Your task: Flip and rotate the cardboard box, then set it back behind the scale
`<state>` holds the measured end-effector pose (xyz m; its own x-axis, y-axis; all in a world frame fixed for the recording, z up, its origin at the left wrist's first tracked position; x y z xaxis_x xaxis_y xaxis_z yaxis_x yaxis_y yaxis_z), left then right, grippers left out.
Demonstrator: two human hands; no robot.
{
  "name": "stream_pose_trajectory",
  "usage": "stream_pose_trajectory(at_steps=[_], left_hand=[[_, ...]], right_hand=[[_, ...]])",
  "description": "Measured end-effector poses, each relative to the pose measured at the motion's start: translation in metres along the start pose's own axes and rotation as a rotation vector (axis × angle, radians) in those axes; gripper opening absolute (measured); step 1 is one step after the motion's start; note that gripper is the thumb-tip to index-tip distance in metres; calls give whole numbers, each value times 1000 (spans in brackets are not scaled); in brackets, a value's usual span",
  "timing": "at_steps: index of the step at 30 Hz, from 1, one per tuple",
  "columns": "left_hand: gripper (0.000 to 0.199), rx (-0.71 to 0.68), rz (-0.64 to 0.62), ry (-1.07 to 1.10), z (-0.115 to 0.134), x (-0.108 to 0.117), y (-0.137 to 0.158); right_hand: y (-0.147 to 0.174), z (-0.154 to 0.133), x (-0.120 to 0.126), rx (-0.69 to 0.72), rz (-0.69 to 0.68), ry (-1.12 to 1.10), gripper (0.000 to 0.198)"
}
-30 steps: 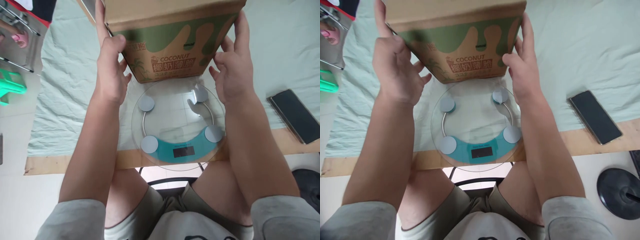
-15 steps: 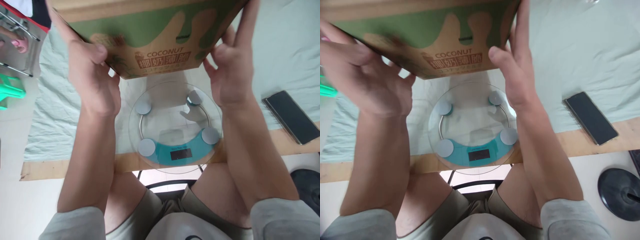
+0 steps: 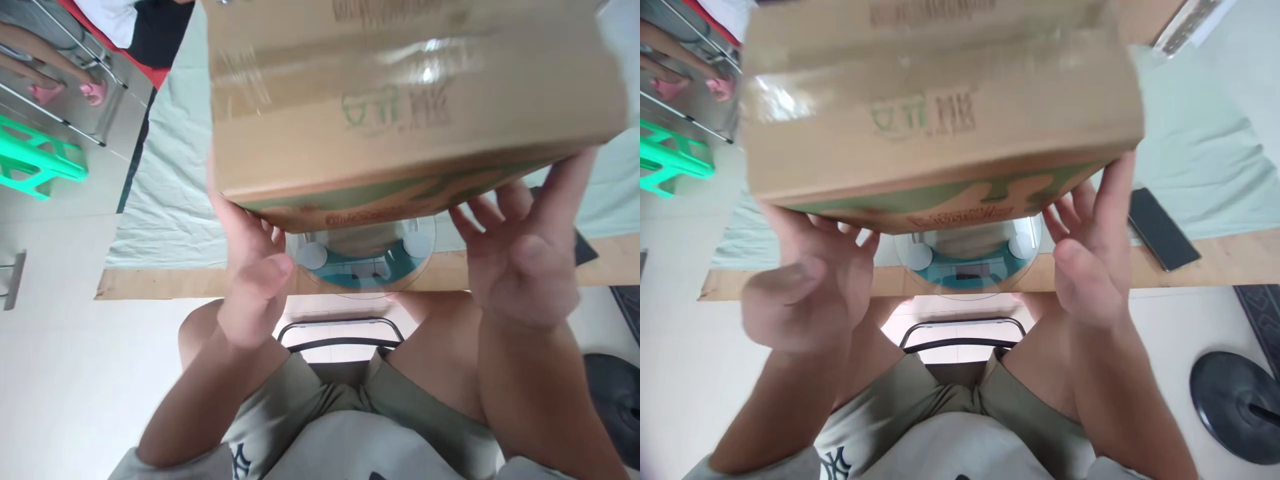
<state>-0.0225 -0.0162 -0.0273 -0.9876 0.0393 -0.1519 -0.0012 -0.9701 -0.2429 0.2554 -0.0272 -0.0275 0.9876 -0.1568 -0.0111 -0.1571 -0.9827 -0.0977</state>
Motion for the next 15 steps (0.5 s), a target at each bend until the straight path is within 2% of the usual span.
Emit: stream_pose_trajectory(at_steps=[2, 4, 7, 10, 13, 15], left_hand=[[82, 17, -39, -13, -7, 0, 16], [91, 26, -93, 1, -18, 1, 30], [106, 42, -134, 10, -34, 4, 47], [119, 36, -109, -44, -38, 10, 55], [106, 67, -87, -58, -34, 22, 48], [87, 96, 1, -46, -34, 33, 30]], right_hand=[[13, 13, 8, -27, 28, 8, 86], [20, 26, 15, -53, 26, 17, 91], [27, 42, 21, -79, 4, 1, 78], [32, 50, 24, -101, 67, -38, 76], [32, 54, 29, -121, 147, -87, 81], [22, 56, 34, -101, 212, -113, 68]])
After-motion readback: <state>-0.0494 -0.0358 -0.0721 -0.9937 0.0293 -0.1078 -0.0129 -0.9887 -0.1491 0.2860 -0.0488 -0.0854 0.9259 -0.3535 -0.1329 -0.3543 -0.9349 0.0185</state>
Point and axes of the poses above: each hand's wrist, its own y-axis away from the middle knuckle, its own x-axis out of the back of the hand, z = x × y, the point moved 2 cm from there along -y, towards the middle knuckle, and after that the axes turned 5 degrees about -x, right-handed, at the moved point
